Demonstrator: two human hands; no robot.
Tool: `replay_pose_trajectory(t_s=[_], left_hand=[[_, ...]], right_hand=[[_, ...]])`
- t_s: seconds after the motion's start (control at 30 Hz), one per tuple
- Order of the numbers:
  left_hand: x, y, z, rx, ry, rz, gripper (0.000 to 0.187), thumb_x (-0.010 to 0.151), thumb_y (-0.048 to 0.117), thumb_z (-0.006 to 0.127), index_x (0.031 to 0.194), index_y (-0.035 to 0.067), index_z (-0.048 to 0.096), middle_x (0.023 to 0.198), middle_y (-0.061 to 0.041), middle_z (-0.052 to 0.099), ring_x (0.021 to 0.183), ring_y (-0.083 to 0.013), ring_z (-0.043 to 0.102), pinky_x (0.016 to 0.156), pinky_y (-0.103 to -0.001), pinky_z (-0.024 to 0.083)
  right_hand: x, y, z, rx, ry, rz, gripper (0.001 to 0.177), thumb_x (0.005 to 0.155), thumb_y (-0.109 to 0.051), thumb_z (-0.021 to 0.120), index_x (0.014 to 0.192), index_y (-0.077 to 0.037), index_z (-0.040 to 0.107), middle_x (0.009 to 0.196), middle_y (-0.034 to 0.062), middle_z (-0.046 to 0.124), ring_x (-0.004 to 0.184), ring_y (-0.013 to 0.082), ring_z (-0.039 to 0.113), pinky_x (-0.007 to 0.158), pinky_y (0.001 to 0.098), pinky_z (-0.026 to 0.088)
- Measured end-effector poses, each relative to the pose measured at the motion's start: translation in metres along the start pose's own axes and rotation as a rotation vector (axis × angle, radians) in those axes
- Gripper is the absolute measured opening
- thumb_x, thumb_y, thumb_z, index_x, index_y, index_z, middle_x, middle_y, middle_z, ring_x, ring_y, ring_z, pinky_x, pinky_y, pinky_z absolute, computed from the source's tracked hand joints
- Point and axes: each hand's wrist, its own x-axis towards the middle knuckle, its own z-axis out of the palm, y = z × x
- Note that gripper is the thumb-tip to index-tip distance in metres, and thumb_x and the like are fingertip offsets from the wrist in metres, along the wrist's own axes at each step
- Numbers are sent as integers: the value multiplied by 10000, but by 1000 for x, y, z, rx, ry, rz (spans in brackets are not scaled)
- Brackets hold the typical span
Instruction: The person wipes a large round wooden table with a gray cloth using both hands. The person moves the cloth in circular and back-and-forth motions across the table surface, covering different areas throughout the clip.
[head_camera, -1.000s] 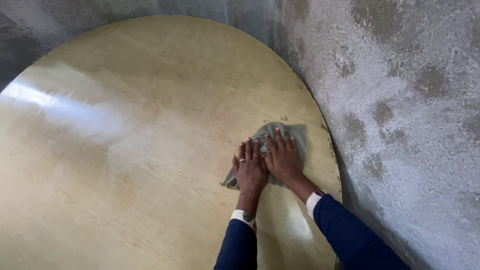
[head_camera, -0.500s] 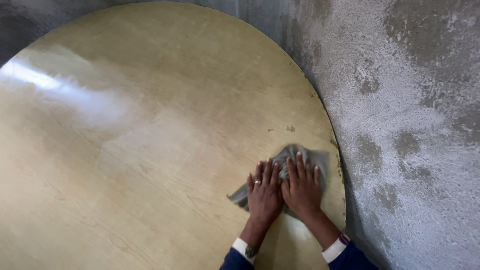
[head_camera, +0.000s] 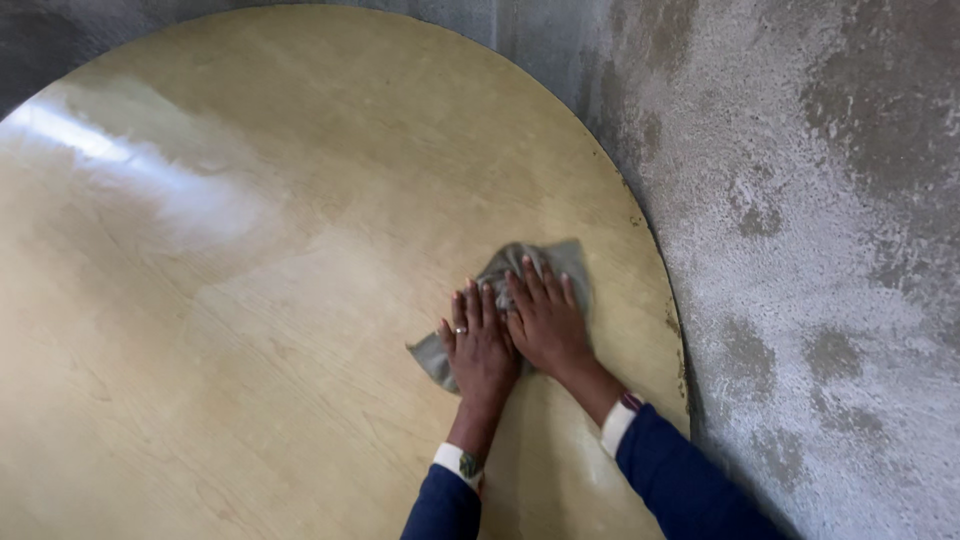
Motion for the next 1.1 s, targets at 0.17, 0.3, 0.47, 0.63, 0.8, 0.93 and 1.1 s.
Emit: replay_pose_trajectory(t_s=[0.17,0.3,0.47,0.63,0.8,0.93,1.1], left_hand=[[2,38,12,-130,-100,189,580,1014,342,484,1554,138,425,1657,-101,336,1551,-333,236,1219,-586,139],[67,51,20,-133,-161,227,561,1001,323,488,1535,157,436,1659,-83,331,1549,-318,240,1220,-593,157],[131,12,19,-29,-87,127,583,1004,303,475,1562,158,394,1677,-72,305,1554,-309,245,1206,-596,175],[89,-19,9,4,6,-77,603,1016,308,471,1580,124,358,1680,-109,276,1557,-319,211,1204,-596,153],[45,24,23,-104,-117,133,666,988,332,512,1584,97,333,1675,-145,246,1550,-377,177,1198,-598,138],[101,53,47,-88,-141,273,654,982,336,520,1575,111,363,1682,-131,276,1550,-360,216,1211,-602,177],[176,51,62,-67,-32,246,628,981,351,526,1558,135,402,1665,-98,332,1548,-334,280,1218,-616,212]], right_hand=[[-22,33,-18,-124,-33,269,709,888,-463,528,1542,-221,396,1643,180,248,1499,442,226,1145,699,156],[30,76,-3,-89,57,266,724,899,-417,542,1559,-152,410,1651,240,269,1506,490,238,1180,679,163],[116,73,32,24,103,28,696,938,-377,524,1574,-116,412,1664,238,297,1505,484,267,1220,636,185],[110,24,36,82,78,-148,668,986,-399,525,1591,-145,403,1683,217,296,1550,438,275,1250,619,191],[68,71,3,3,-29,20,764,845,-490,594,1548,-271,391,1653,180,237,1501,441,204,1168,656,132],[85,119,0,-53,32,186,726,883,-493,582,1554,-269,424,1703,169,244,1546,461,196,1212,658,134],[165,138,12,-4,72,152,720,903,-504,576,1542,-205,435,1669,225,248,1522,500,189,1195,663,128]])
